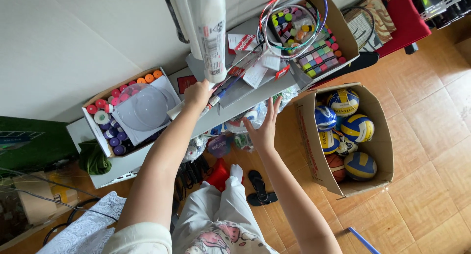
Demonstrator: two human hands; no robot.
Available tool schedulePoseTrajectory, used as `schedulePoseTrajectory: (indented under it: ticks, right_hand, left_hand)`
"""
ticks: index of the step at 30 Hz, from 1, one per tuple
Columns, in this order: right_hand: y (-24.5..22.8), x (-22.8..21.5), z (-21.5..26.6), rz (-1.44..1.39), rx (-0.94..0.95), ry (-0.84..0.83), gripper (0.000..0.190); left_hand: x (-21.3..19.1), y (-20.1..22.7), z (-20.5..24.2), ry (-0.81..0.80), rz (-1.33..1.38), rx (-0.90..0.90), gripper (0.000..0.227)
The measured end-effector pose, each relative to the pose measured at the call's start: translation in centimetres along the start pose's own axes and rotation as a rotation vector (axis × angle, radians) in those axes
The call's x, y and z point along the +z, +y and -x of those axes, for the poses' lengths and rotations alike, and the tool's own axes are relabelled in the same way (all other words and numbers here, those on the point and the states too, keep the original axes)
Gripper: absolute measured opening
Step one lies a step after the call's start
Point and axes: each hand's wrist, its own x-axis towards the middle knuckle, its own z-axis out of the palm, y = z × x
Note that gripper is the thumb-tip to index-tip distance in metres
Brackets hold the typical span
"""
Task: The person wipes down several badminton rackets with a cloth and hangs them on a wall rack, then finishes by wiping a racket frame.
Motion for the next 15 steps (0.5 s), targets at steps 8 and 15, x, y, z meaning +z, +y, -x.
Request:
schedulePoseTrajectory:
  ticks: [8, 15]
  right_hand:
    - [6.1, 6.2, -4.8, -0.035, 0.173, -0.463, 0.105]
    - [13.6, 15.6, -6.4, -0.175, 0.248, -0.551, 0.091]
  left_hand:
    - [-0.6, 0.5, 0.1, -0.039, -0.027, -0.05, 0.034]
    - [-2.2, -0.4, 2.1, 0.093, 0.03, 0.019, 0.031]
